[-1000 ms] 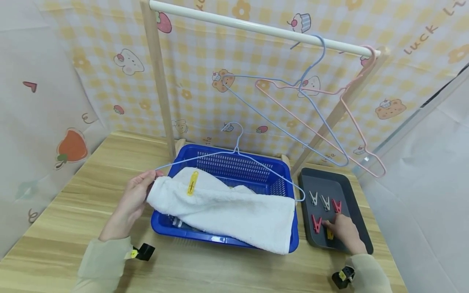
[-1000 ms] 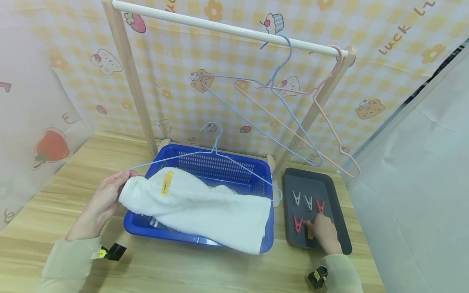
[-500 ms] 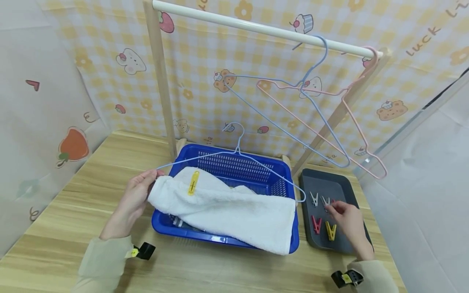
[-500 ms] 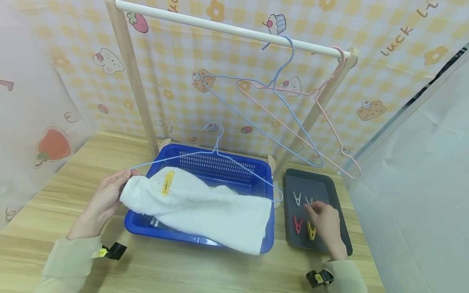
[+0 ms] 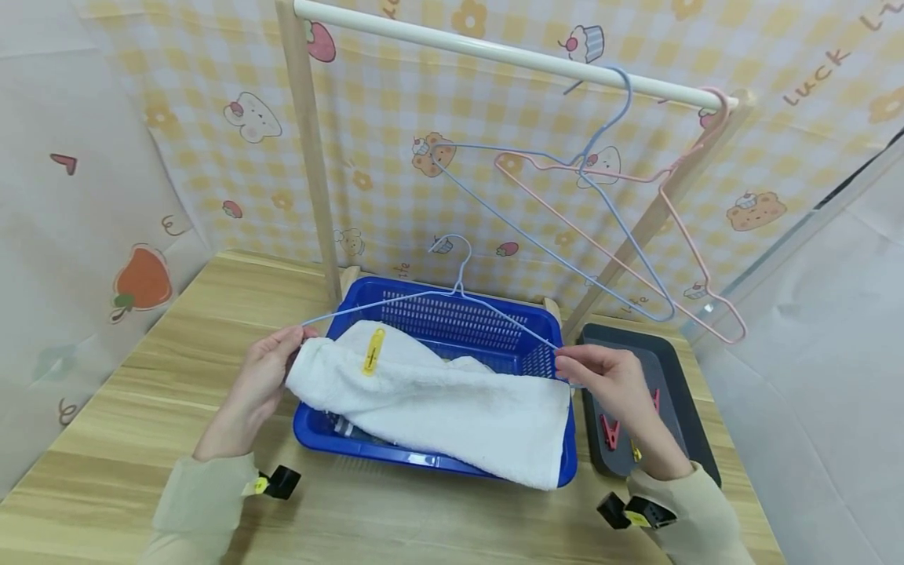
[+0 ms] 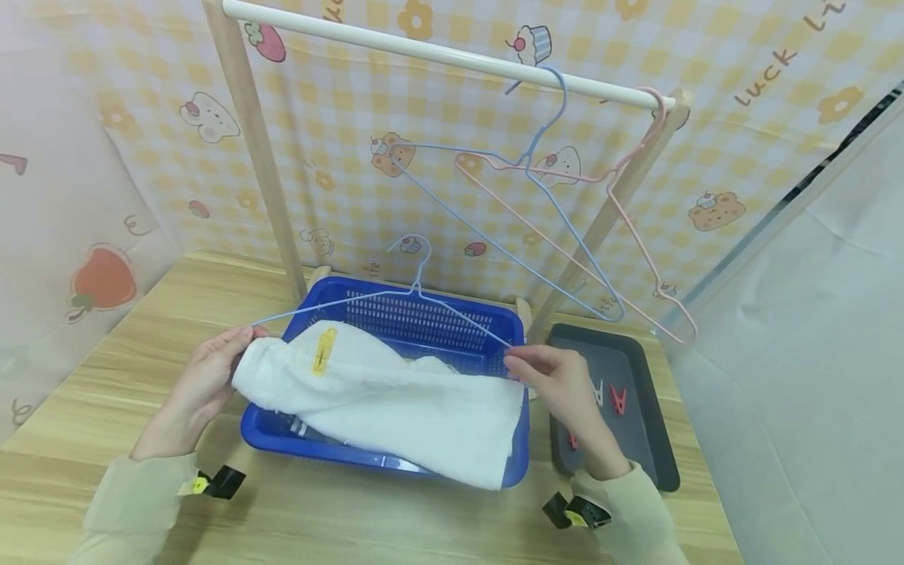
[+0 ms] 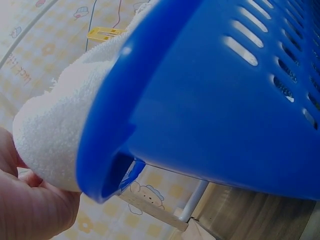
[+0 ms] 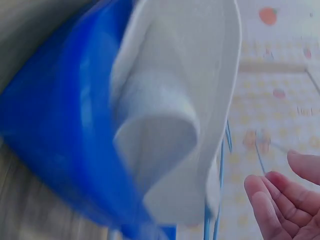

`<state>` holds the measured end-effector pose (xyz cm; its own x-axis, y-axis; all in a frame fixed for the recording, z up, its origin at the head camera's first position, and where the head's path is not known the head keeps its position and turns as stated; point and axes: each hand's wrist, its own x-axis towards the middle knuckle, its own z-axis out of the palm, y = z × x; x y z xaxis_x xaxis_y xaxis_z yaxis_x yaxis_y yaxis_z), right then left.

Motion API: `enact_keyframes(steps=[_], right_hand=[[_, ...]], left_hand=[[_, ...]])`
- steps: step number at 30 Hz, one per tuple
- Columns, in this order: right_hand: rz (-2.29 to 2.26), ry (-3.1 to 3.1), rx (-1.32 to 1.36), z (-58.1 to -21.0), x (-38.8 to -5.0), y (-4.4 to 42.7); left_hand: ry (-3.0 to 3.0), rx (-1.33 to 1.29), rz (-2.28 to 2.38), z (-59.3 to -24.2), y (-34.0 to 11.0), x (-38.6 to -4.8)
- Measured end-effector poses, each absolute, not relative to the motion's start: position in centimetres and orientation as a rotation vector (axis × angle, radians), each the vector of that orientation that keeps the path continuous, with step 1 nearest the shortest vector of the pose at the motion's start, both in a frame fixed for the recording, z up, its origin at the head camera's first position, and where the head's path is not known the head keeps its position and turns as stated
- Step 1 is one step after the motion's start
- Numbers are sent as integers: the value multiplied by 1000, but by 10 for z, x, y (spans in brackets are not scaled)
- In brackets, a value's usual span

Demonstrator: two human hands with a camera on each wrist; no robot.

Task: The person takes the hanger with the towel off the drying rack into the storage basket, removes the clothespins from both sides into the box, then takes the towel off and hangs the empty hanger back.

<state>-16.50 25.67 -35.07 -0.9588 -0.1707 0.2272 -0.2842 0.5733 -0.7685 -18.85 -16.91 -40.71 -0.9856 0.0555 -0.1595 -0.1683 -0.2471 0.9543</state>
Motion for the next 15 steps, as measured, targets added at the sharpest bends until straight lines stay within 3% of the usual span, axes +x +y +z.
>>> enact_keyframes(steps=[15], right_hand=[[1187,-2754,808,-331,-188,180]], left_hand=[[1832,-74,2402,-409,-168,-188]])
